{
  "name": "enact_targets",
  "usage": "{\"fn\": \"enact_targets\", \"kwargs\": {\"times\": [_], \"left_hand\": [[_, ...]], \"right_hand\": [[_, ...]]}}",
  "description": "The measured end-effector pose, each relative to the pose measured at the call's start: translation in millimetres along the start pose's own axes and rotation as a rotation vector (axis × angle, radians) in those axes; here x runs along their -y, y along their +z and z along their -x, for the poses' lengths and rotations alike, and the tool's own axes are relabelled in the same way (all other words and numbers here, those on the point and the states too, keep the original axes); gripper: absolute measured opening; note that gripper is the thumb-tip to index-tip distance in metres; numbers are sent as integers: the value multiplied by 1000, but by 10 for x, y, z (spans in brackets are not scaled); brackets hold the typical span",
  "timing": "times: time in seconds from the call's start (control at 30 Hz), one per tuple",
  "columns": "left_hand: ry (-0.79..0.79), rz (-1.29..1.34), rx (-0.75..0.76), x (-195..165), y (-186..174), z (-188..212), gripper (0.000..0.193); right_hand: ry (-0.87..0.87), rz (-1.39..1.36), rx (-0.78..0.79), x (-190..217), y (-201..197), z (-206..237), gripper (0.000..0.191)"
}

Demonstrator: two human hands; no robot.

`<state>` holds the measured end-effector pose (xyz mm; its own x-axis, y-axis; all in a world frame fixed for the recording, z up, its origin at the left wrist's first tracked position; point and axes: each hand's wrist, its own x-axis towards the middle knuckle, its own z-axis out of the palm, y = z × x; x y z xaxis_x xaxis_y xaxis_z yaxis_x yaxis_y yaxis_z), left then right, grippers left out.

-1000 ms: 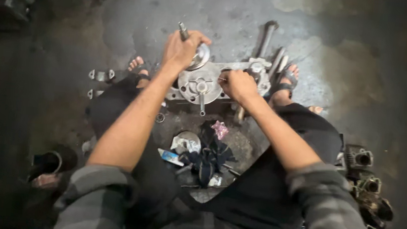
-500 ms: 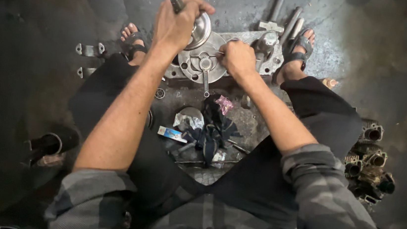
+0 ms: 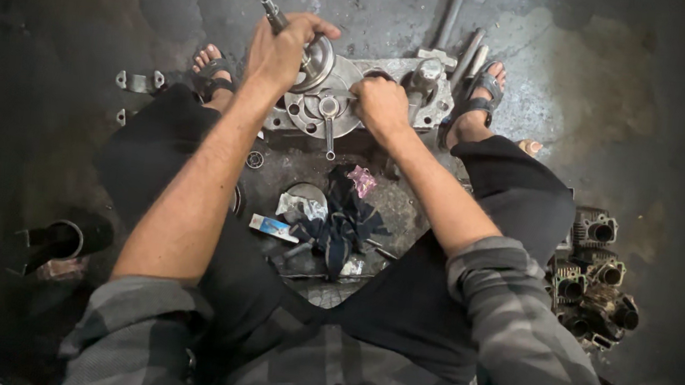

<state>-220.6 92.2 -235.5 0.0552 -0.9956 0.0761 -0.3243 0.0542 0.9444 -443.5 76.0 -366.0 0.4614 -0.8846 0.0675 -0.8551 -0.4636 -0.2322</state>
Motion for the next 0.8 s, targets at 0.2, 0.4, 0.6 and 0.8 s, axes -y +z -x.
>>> {"fn": "enact_targets", "kwargs": {"times": [0.2,0.4,0.6,0.8], "left_hand": [[-115,155,91,-47,-140,-31,46],[139,22,384,-17,-18,174,46],[-65,75,320,-174,83,565,24],[-42,-126,176,-404,-178,728,15]], "right_hand": [[173,-323,-122,39,-212,-135,28],[284,-1056,269,145,-841,-59,72],[-47,-1019,189,400,-1034,91,66],[-9,-663,389,614,-1356,-61,59]]}}
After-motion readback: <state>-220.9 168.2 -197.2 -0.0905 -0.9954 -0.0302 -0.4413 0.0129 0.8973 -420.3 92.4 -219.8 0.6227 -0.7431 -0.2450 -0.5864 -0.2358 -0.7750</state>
